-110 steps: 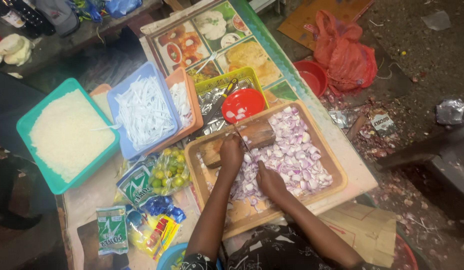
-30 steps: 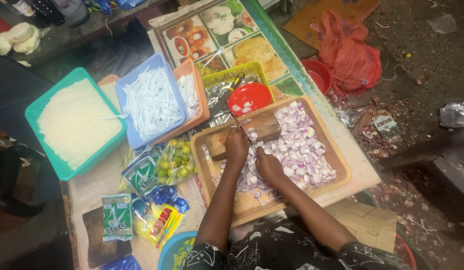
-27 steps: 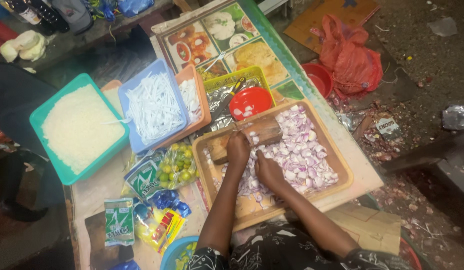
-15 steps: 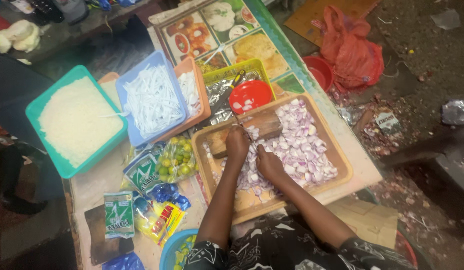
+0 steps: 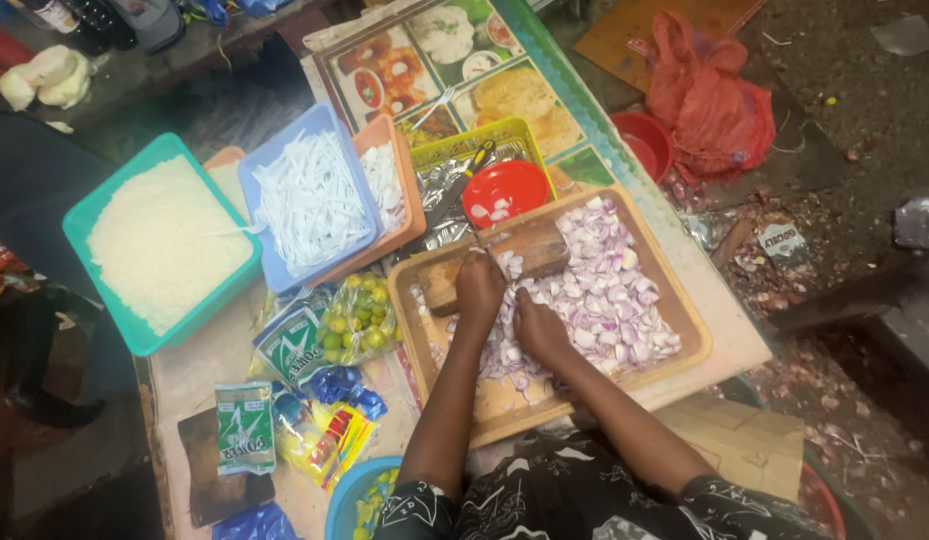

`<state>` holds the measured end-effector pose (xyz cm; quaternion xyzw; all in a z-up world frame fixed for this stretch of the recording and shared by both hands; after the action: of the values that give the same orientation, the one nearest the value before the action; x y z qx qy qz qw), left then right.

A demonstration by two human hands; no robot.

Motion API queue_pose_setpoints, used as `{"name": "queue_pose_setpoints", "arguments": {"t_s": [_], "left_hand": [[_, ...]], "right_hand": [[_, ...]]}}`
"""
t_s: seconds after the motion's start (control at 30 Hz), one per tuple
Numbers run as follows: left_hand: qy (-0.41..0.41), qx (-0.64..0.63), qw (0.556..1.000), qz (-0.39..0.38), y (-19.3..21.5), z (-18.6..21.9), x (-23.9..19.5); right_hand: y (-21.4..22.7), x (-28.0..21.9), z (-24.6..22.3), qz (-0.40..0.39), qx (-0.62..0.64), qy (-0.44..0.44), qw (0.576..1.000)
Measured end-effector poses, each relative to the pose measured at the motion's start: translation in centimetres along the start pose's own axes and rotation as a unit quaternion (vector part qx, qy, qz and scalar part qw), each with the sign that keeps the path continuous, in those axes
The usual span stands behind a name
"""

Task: The person uses a knife to chop red onions on a wooden cutting board. They repeatedly slice the onions into small pieces and gather them into a pile on the board. The scene includes various food items and containers on a table.

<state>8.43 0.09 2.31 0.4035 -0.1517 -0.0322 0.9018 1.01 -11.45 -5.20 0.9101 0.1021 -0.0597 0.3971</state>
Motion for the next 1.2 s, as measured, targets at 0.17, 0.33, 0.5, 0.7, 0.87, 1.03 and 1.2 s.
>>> {"name": "queue_pose_setpoints", "arguments": {"t_s": [0.17,0.33,0.5,0.7,0.87,1.03,1.2], "left_hand": [[-0.002,-0.002,1.0,0.01,0.6,0.1,1.4],[-0.007,-0.006,1.0,0.014,0.5,-0.1,0.7],[-0.02,0.002,1.0,0.024,0.3,0.1,1.1],[-0.027,-0.015,0.999,0.028,0.8,-0.4,1.5],[-0.013,-0.009,1.0,0.01,-0.4,-1.1,0.2],[0.0,-0.006,1.0,0.012,0.3,-0.9,1.6],[-0.001,-0.028,0.999,0.027,0.4,-0.4,0.5]], "right_hand": [[0.9,1.1,-0.2,0.024,-0.023,0.0,0.999],[0.6,0.4,0.4,0.03,-0.031,-0.023,0.999],[0.9,0.6,-0.1,0.023,-0.008,-0.001,1.0],[1.1,1.1,-0.9,0.02,0.014,-0.013,1.0],[-0.2,0.3,0.1,0.026,-0.011,-0.006,1.0],[-0.2,2.6,1.2,0.015,0.004,-0.013,1.0],[-0.5,2.1,1.2,0.015,0.013,0.0,1.0]]}}
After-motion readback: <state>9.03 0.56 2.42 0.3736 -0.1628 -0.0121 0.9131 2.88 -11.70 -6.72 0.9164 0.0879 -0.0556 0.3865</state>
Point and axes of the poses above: each hand's wrist, its own x-axis towards the middle knuckle, its own y-axis out of the back of the hand, z = x × y, the point moved 10 cm from there along x, towards the middle knuckle, and after that the axes turned 11 degrees about -z, right-handed, at the moved point
